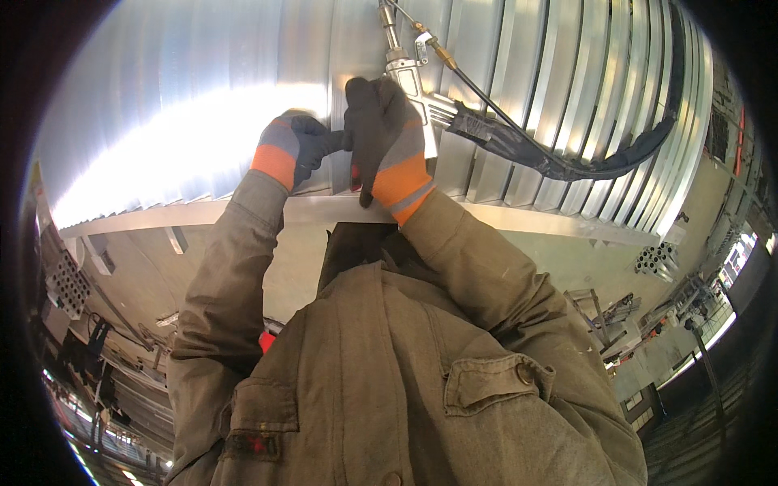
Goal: The person welds a metal sheet to a cylindrical metal structure using a handheld welding torch. They repeatedly position the torch, weld along seams, and inspect the joint between welds.
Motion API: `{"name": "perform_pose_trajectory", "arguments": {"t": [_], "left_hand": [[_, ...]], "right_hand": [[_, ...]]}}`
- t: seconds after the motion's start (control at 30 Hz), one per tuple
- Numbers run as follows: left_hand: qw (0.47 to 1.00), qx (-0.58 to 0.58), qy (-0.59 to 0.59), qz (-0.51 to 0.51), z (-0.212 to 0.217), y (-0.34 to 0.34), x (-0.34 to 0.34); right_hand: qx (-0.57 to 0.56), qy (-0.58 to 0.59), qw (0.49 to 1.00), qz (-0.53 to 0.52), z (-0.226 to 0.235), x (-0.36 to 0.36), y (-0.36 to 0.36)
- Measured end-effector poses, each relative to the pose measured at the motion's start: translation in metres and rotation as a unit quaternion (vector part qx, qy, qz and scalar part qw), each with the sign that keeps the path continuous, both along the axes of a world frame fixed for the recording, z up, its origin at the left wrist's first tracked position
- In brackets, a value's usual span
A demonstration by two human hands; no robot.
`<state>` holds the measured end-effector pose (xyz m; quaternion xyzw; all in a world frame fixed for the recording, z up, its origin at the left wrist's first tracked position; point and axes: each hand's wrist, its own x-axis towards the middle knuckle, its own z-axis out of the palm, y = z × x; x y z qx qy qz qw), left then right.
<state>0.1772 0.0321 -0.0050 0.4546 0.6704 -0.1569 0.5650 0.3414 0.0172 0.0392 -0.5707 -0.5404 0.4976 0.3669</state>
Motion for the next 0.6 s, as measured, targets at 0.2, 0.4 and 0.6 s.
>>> {"name": "perform_pose_trajectory", "arguments": {"t": [0.2, 0.4, 0.6], "left_hand": [[0.999, 0.015, -0.003, -0.034, -0.012, -0.002, -0.004], [0.998, 0.049, -0.002, -0.049, -0.010, -0.002, -0.005], [0.988, 0.137, -0.038, -0.062, -0.002, 0.000, -0.007]], "right_hand": [[-0.100, 0.037, 0.989, -0.103, 0.001, -0.003, -0.014], [-0.059, -0.098, 0.993, 0.019, -0.007, -0.009, -0.019], [-0.126, 0.088, 0.983, -0.097, 0.018, -0.009, -0.019]]}}
